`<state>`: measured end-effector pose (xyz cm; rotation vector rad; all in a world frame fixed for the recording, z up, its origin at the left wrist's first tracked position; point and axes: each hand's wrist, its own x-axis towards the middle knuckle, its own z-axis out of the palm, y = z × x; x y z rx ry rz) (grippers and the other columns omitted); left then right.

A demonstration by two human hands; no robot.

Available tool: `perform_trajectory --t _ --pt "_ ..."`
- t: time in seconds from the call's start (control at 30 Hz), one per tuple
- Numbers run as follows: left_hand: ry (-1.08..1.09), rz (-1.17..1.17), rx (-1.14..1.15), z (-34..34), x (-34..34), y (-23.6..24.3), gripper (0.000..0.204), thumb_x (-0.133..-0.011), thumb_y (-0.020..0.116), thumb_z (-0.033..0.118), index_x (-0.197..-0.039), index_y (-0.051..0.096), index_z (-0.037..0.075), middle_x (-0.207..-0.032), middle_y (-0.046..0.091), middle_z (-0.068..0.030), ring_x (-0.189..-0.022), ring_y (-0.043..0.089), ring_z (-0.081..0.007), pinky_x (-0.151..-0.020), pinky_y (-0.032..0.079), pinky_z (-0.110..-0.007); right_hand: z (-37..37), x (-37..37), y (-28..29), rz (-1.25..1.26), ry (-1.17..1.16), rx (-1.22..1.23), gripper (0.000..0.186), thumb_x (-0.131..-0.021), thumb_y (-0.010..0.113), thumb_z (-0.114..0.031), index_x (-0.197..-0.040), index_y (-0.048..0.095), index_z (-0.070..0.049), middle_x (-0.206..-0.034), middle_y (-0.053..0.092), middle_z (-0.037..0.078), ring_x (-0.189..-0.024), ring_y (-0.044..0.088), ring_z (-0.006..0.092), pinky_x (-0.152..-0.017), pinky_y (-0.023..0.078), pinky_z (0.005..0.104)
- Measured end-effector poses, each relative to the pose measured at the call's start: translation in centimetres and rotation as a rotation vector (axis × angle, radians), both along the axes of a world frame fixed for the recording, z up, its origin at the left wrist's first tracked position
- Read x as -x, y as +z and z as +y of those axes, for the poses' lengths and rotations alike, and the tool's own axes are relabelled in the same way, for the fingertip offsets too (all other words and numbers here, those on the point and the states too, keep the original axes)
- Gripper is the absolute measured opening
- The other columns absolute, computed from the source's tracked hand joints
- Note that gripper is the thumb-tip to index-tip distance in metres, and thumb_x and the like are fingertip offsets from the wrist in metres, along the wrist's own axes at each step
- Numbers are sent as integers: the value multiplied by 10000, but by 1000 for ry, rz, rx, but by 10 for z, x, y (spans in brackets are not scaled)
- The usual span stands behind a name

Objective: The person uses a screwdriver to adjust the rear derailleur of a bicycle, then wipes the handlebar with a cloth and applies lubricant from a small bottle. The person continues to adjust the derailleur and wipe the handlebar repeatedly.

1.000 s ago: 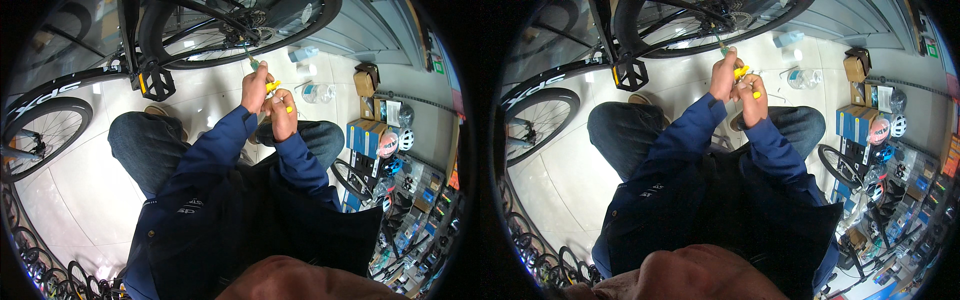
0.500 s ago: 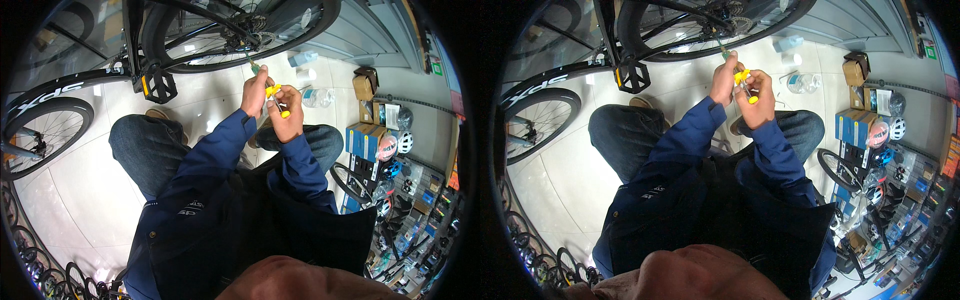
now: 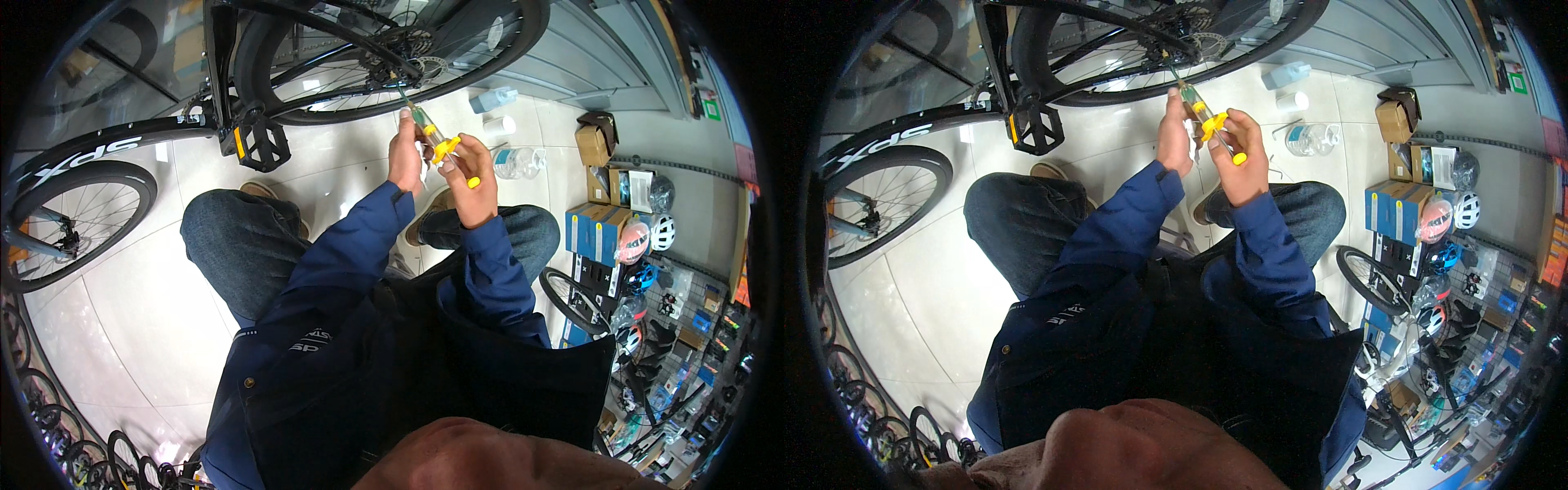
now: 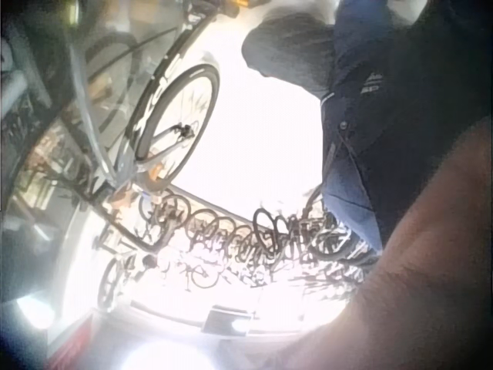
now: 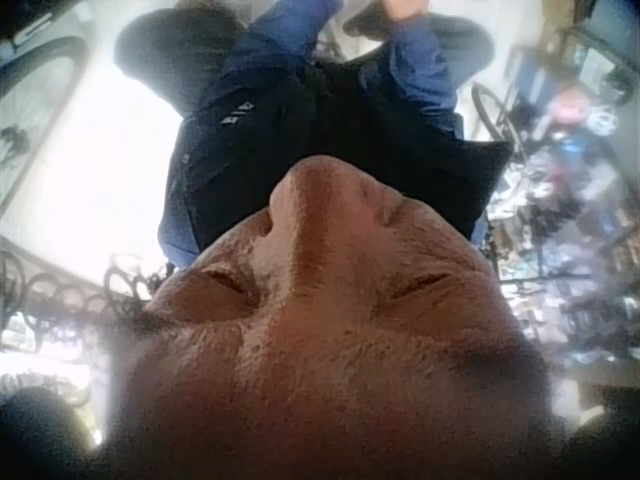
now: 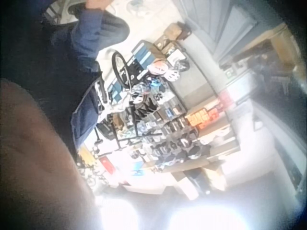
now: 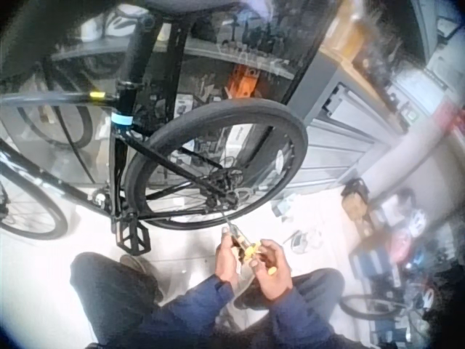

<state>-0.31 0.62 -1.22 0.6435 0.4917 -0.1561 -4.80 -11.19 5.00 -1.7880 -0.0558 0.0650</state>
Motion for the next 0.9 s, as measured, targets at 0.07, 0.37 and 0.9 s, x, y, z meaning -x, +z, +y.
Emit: perform_trajectory --t 0.07,0.37,0.9 --pt "-5 56 35 4 -1 -7 532 -1065 395 580 -978 630 111 -814 615 -4 -632 517 -101 -516 375 -253 0 -2 1 20 17 -57 573 -965 628 8 -1490 406 -51 -1381 568 161 -1224 598 234 -1001 546 359" --pt "-10 123 109 9 -1 -17 450 -1060 444 493 -966 619 90 -798 565 -1 -637 490 -112 -504 361 -269 1 -8 19 122 93 -284 600 -995 582 -70 -1545 343 -75 -1513 492 204 -1299 597 324 -1034 552 406" --pt "-34 138 78 10 -1 -22 402 -1045 501 454 -1034 612 68 -826 545 -7 -657 494 -126 -511 372 -293 -2 -32 49 136 349 -292 815 -972 668 -339 -1627 220 -153 -1587 393 242 -1336 555 444 -1065 520 518"
